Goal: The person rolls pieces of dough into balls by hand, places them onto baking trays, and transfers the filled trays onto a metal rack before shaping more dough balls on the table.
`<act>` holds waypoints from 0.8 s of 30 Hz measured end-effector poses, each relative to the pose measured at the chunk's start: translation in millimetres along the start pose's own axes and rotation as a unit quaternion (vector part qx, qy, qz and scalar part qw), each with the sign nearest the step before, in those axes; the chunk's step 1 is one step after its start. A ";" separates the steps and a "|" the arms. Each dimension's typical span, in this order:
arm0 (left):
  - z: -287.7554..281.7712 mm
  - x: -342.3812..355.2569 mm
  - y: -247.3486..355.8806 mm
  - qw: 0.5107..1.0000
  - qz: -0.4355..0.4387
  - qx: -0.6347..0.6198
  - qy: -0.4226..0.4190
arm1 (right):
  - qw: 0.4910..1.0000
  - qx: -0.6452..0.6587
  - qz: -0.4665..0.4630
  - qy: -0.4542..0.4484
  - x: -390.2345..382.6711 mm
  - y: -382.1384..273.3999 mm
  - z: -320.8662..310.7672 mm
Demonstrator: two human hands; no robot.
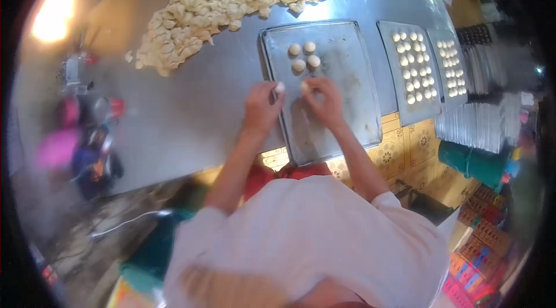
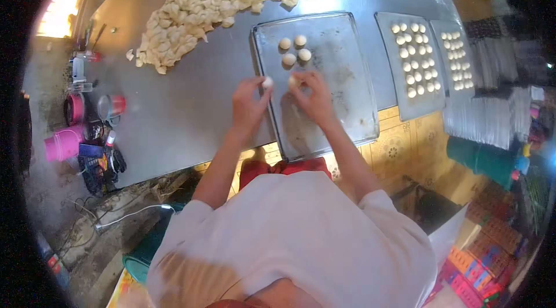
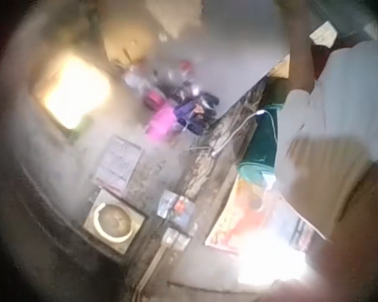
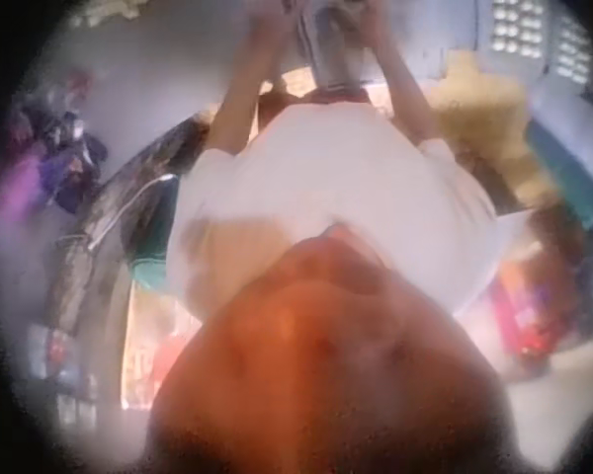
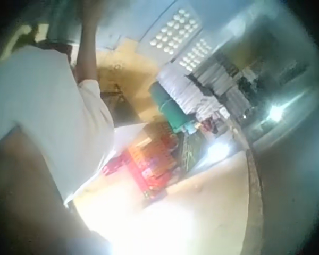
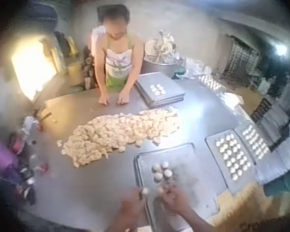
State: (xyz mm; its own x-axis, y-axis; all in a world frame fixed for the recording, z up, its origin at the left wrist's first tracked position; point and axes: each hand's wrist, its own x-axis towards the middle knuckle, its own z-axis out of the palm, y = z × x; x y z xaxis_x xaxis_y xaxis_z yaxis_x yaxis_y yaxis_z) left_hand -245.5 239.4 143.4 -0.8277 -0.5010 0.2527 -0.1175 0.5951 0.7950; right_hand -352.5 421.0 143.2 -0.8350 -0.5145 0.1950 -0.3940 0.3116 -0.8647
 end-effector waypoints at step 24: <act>-134.0 266.1 -136.7 0.816 -0.052 0.508 0.272 | 0.983 -0.177 -0.003 0.038 -18.3 41.4 -105.5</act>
State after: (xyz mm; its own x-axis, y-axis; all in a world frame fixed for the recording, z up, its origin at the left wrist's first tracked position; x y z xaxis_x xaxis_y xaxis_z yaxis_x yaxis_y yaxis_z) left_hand -376.1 -59.4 175.8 -0.4508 -0.6228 0.6394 -0.7945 0.6065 0.0307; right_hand -394.0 527.6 152.7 -0.8531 -0.4605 0.2452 -0.4970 0.5746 -0.6502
